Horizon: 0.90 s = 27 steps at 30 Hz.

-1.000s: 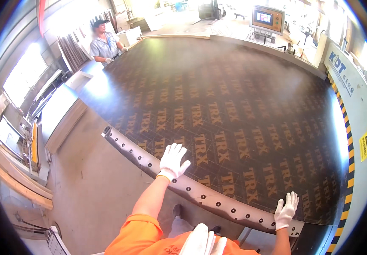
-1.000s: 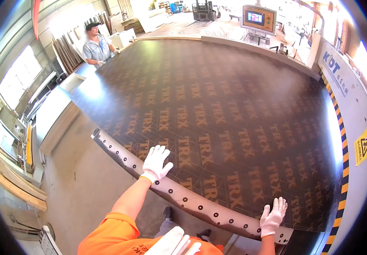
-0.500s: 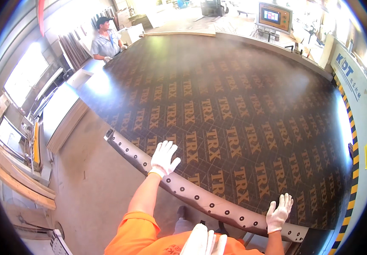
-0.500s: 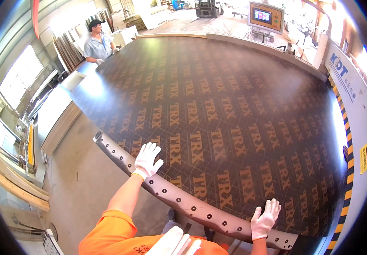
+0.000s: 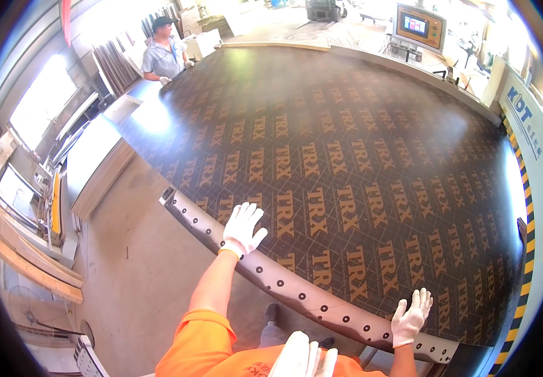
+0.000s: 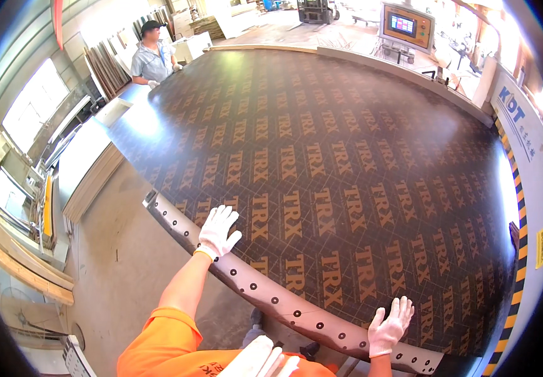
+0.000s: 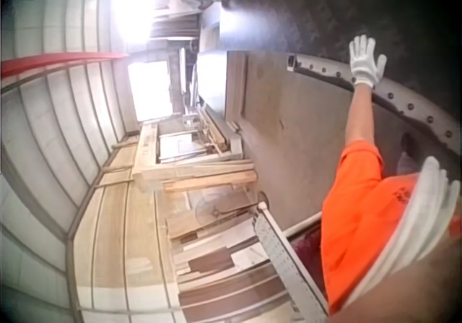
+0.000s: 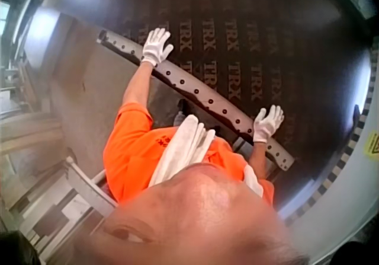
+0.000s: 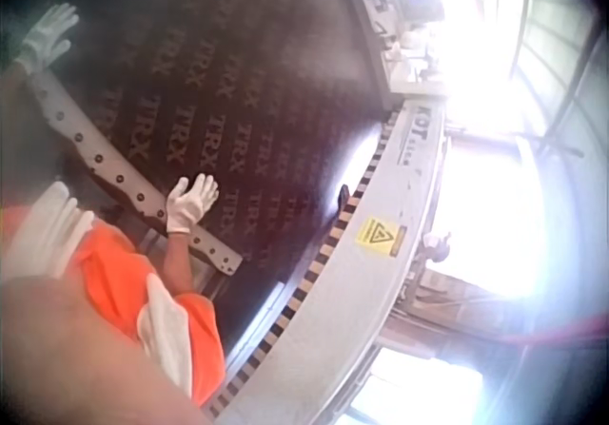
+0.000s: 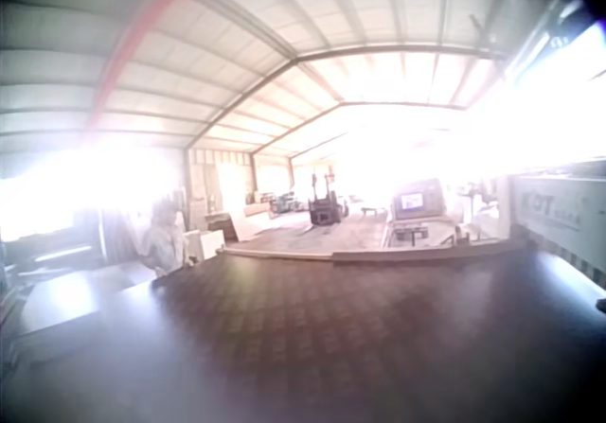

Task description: The person aligns a wooden board on a cutting machine using a rod and guides it into the machine. Together with a coworker, the person lifts cut boards from the machine onto a stack on the floor before positioning another board on the machine table.

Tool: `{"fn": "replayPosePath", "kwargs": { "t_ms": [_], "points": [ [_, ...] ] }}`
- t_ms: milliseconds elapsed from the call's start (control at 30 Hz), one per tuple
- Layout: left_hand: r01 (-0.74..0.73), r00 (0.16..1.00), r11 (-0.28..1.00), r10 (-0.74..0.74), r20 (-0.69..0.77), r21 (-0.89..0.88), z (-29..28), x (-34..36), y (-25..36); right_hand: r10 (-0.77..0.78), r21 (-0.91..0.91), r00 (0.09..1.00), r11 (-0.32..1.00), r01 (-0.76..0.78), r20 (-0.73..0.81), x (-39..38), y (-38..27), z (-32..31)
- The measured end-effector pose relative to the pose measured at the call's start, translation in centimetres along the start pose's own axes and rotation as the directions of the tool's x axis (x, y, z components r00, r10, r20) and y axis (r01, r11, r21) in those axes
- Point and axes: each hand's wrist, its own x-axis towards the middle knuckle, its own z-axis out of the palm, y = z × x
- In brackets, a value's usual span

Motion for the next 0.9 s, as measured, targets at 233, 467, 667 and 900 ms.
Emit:
{"fn": "replayPosePath", "kwargs": {
  "t_ms": [233, 467, 667, 900],
  "points": [
    [0.02, 0.999, 1.0, -0.021, 0.036, 0.019, -0.4, -0.2, -0.3, -0.005, -0.009, 1.0, 1.0, 0.005, 0.015, 0.0, -0.4, 0.0],
    [0.03, 0.993, 0.999, -0.034, 0.113, 0.035, -1.2, 0.1, -0.3, -0.007, 0.012, 1.0, 1.0, 0.007, -0.005, -0.3, -0.5, -0.2],
    [-0.077, 0.996, 0.991, 0.081, -0.028, 0.112, -0.5, -0.2, 2.7, -0.04, 0.092, 0.997, 0.995, 0.046, -0.069, 0.8, -1.4, -2.2],
    [-0.38, 0.921, 0.889, 0.39, -0.01, -0.255, -1.9, -1.9, 31.9, -0.054, 0.065, 0.998, 0.997, 0.052, 0.032, 0.8, 0.0, -2.4]
  ]
}}
